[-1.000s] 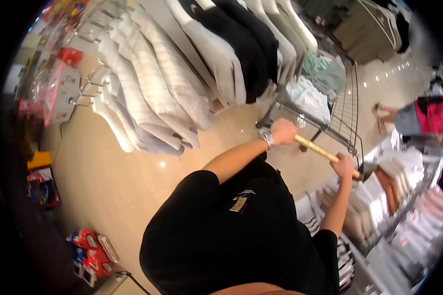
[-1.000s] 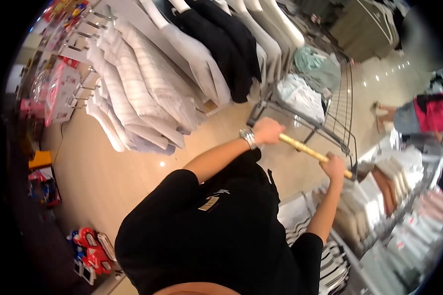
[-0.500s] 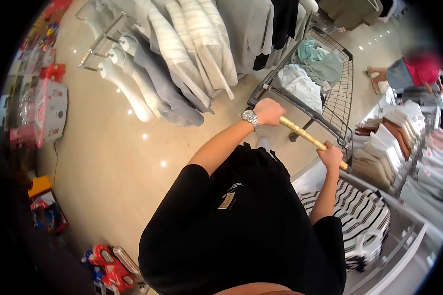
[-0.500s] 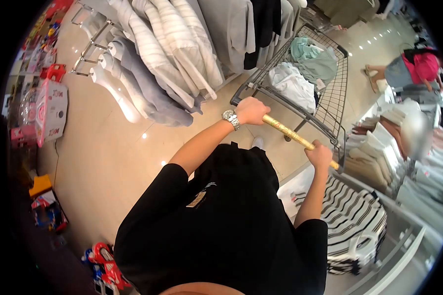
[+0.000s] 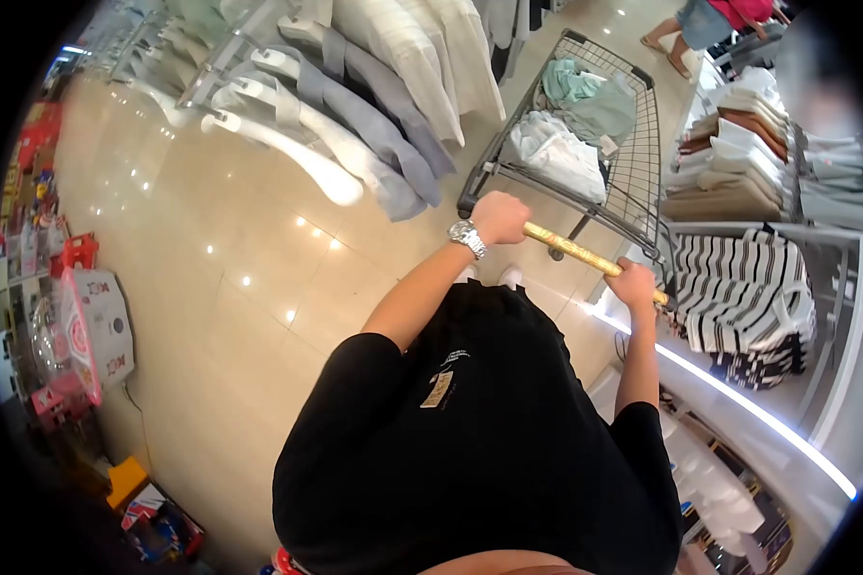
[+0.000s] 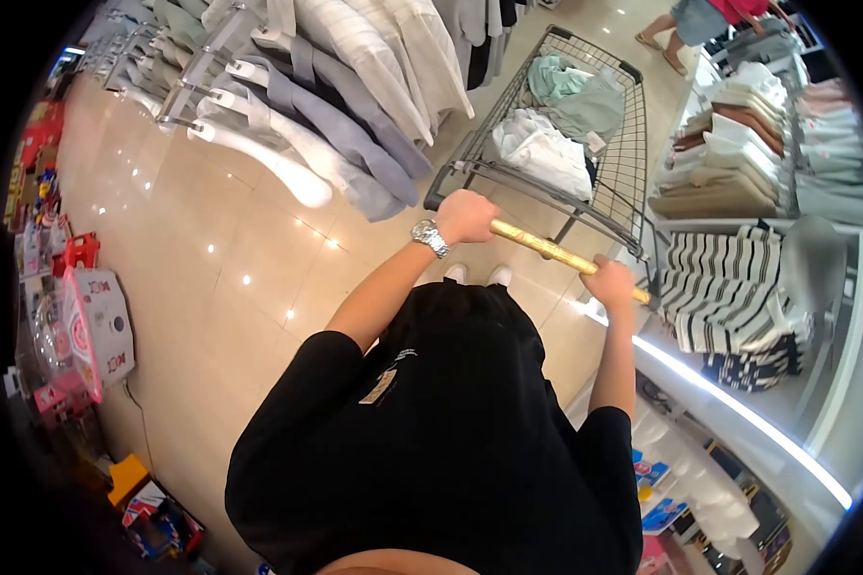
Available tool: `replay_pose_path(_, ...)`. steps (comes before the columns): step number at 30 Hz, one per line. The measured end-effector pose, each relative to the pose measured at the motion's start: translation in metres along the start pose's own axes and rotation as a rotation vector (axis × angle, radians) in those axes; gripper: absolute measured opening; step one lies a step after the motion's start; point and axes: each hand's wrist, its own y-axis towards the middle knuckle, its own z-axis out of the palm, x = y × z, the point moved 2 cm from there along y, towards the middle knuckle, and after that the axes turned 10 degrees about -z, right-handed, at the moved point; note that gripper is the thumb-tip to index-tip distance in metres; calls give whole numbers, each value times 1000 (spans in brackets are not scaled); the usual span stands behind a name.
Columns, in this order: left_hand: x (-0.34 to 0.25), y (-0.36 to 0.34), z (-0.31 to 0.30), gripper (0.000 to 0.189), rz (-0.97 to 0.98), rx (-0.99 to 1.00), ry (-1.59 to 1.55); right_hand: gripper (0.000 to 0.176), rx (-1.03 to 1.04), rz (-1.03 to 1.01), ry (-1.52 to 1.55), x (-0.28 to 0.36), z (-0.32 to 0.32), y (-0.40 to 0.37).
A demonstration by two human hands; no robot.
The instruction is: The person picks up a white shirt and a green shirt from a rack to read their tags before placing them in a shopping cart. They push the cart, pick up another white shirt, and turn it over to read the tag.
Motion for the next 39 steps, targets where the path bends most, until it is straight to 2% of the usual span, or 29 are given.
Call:
replay_pose_path(5,15,-68,4,16,32,12,8,23,-43,-9,46,55,20,-50)
replay_pose_path(7,15,-88,11,16,-29,53,45,23,-35,5,61,67,31,-71)
replay_pose_path(15,32,-196,33,17,-6,-62,19,21,7,-17,76,146,50,-154)
replay_pose_path(16,28,-209,32,15,-18,-30,24,20,7,-15,77,150,52,-163)
replay_pose_path(22,38,-321,50,14,-33,-60,10,22,57,-17,67,234,54,-245)
replay_pose_path(29,29,-442,64,17,-78,-61,33,20,102,-54,76,296,77,-338)
replay_pose_path(30,46,-459,57,18,-87,-43,28,20,124,-43,74,322,76,-341)
replay_pose_path(36,18,-563,98,17,-164,-59,-6,19,119,-137,168,351,98,-433)
replay_pose_path(37,49,-575,83,17,-166,-36,-16,19,121,-129,175,386,93,-423)
replay_pose_path(39,40,-611,99,15,-178,-62,5,18,89,-162,180,397,98,-454)
